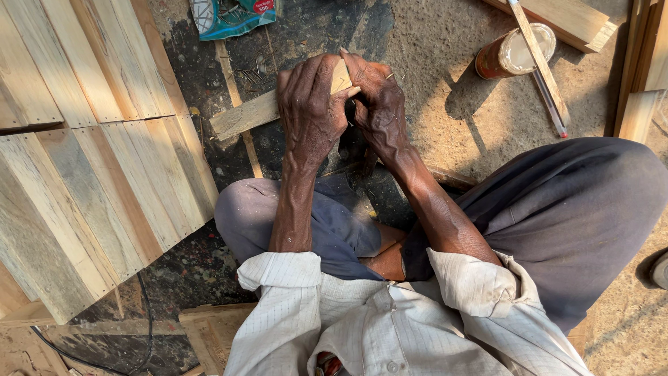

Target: The person assembles a small wooden box by hammering nails into wooden pieces. They apply glue to the joints, position the pieces, and secure them with a hammer.

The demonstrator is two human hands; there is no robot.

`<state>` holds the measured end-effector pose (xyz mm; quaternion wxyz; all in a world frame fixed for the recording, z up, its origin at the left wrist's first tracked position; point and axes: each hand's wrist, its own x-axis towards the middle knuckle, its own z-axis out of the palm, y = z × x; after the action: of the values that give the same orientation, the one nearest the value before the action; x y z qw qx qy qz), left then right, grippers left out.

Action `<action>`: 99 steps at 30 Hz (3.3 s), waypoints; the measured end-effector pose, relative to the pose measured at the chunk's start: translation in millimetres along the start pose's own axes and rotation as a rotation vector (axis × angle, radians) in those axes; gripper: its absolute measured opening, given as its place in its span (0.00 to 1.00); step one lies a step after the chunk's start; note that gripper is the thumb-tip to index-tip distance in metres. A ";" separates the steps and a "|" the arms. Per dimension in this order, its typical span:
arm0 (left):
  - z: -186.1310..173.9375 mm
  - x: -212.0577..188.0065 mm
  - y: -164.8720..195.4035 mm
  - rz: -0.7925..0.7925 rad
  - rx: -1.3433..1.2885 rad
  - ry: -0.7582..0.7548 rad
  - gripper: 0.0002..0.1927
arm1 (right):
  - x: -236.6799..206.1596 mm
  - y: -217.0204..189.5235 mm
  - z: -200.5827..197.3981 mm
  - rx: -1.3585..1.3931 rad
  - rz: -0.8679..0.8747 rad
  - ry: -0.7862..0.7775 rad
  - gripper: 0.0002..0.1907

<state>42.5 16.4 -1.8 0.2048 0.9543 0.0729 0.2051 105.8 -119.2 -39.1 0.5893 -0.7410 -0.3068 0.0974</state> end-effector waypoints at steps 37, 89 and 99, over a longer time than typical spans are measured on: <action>56.8 10.0 -16.1 0.002 0.006 0.100 0.31 | 6.6 26.5 -26.1 -0.060 -0.059 -0.154 0.34; 53.4 13.4 -5.6 0.001 0.016 0.186 0.36 | 17.6 40.3 -12.3 0.055 -0.119 -0.143 0.13; 56.5 11.3 -1.9 0.004 0.084 0.241 0.32 | 17.6 39.9 -11.3 0.020 -0.136 -0.142 0.10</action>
<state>76.4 0.2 -45.5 0.1539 0.9306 0.1037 0.3154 139.1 -123.1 -69.3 0.5786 -0.7038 -0.3964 0.1127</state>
